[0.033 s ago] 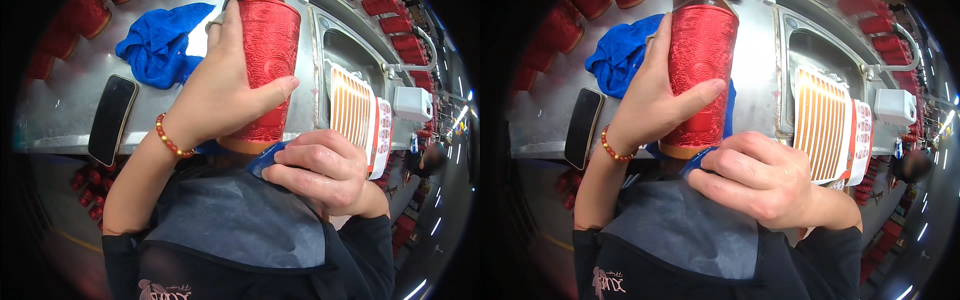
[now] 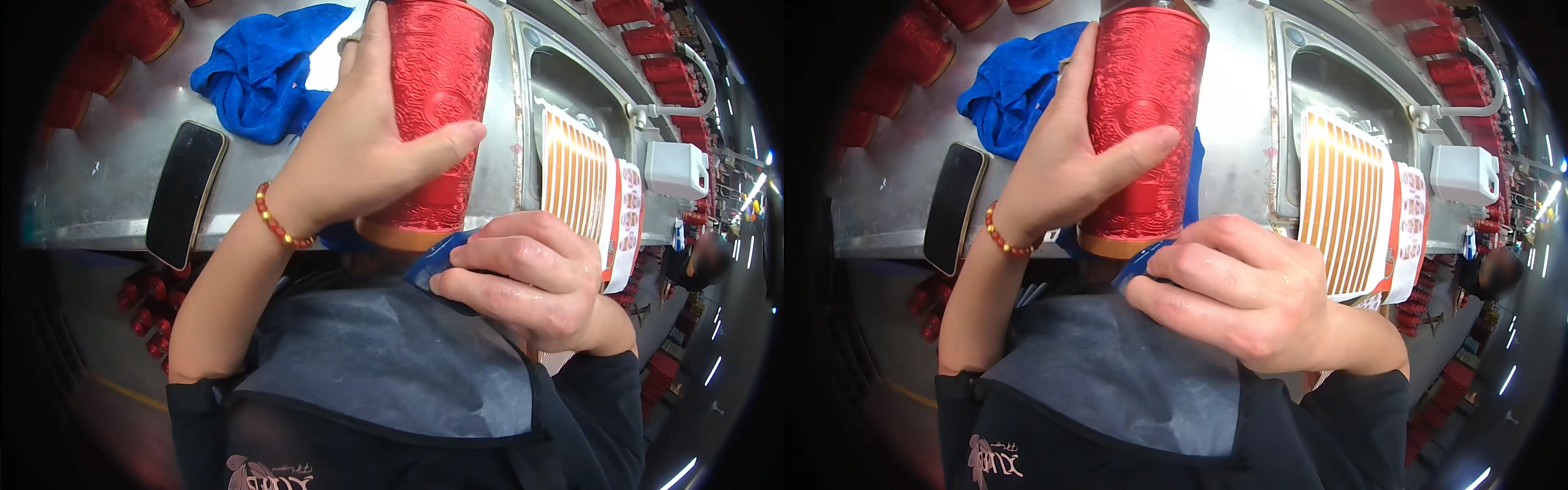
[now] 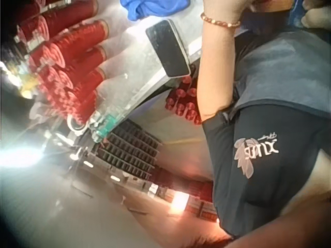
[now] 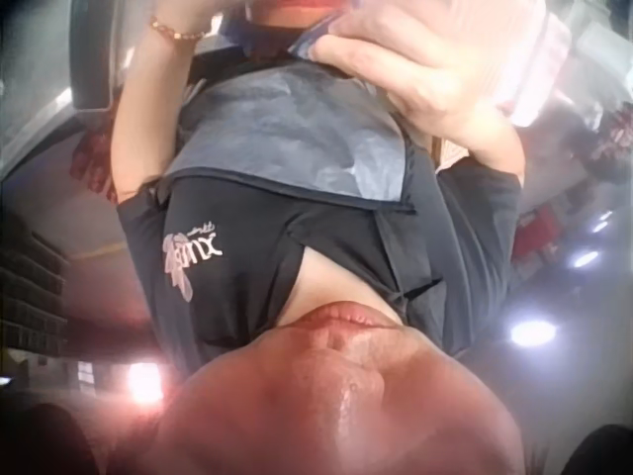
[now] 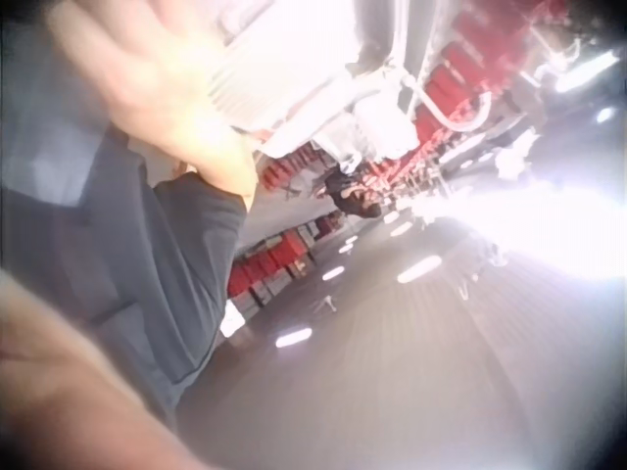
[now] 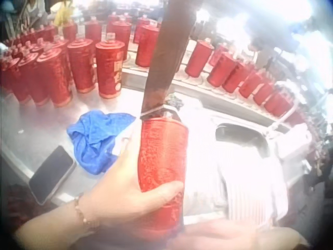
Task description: The person repeatedly picks up red cylindrical containers, applies a gold label to the side, smooths it with a blue cloth, and places the finished item on the floor. The process is repeated for multiple units in a production setting.
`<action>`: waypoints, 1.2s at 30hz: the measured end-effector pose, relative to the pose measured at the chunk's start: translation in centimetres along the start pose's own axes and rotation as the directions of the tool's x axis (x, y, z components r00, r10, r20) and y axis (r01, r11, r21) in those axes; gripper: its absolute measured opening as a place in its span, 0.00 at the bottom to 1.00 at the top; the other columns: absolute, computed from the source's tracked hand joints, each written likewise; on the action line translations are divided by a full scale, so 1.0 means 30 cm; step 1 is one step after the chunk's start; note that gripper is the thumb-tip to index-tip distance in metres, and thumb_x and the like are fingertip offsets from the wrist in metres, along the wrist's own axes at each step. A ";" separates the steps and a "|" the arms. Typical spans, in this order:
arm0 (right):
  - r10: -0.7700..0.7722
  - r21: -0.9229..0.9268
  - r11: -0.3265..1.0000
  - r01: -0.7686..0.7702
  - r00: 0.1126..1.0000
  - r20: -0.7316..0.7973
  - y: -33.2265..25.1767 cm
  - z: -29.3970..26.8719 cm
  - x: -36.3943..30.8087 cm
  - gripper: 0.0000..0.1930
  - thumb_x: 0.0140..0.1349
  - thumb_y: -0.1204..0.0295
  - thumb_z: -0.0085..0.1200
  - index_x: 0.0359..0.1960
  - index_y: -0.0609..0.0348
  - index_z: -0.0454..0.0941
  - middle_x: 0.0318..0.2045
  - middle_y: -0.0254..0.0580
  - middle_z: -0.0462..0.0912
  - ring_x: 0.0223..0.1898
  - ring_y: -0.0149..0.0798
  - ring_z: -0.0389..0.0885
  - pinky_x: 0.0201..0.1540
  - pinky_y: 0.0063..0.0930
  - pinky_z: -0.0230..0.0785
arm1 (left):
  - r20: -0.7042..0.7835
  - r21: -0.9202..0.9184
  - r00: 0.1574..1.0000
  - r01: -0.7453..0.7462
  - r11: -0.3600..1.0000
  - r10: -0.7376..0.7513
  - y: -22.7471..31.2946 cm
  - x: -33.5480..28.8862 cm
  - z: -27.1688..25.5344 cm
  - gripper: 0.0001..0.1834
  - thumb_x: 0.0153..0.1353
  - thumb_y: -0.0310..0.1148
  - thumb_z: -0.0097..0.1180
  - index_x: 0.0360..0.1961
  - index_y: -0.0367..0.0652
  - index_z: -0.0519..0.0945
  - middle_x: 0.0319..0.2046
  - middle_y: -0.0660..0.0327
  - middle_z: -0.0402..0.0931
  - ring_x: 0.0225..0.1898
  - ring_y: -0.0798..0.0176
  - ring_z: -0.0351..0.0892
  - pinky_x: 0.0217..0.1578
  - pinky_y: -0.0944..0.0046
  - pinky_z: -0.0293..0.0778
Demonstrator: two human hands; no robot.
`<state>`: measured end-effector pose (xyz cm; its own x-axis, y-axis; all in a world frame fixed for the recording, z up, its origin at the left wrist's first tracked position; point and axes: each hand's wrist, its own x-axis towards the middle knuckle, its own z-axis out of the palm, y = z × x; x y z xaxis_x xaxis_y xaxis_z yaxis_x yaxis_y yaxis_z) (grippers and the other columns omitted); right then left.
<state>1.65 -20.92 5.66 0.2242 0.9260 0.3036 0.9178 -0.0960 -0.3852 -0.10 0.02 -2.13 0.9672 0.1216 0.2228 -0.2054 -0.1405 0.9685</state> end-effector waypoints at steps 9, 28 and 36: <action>0.014 0.020 1.000 -0.013 0.999 -0.046 -0.008 0.009 0.000 0.16 0.44 0.70 0.66 0.38 0.55 0.90 0.36 0.38 0.85 0.36 0.40 0.85 0.39 0.31 0.80 | -0.053 0.383 0.998 0.046 0.922 -0.028 0.061 0.004 0.010 0.52 0.62 0.43 0.72 0.77 0.35 0.52 0.60 0.46 0.71 0.59 0.54 0.78 0.61 0.56 0.75; 0.012 0.067 0.998 -0.006 0.996 -0.092 0.026 0.020 -0.030 0.14 0.46 0.71 0.66 0.38 0.53 0.90 0.36 0.36 0.85 0.37 0.41 0.85 0.39 0.32 0.80 | -0.025 0.669 0.968 -0.170 0.724 0.250 0.069 0.004 0.056 0.52 0.61 0.40 0.70 0.74 0.26 0.49 0.61 0.36 0.66 0.59 0.40 0.71 0.62 0.48 0.70; 0.065 0.114 0.992 -0.051 0.990 -0.127 0.051 0.032 -0.063 0.14 0.46 0.74 0.64 0.37 0.54 0.89 0.33 0.34 0.84 0.35 0.38 0.84 0.36 0.29 0.80 | 0.071 0.037 0.981 -0.186 0.982 0.183 -0.002 0.015 -0.017 0.55 0.63 0.42 0.69 0.77 0.31 0.45 0.64 0.37 0.64 0.61 0.42 0.73 0.62 0.50 0.72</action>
<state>2.32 -22.46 3.67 0.3235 0.8638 0.3862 0.8621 -0.1008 -0.4966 0.25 0.58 -2.02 0.9213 0.0241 0.3881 -0.3762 -0.1972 0.9053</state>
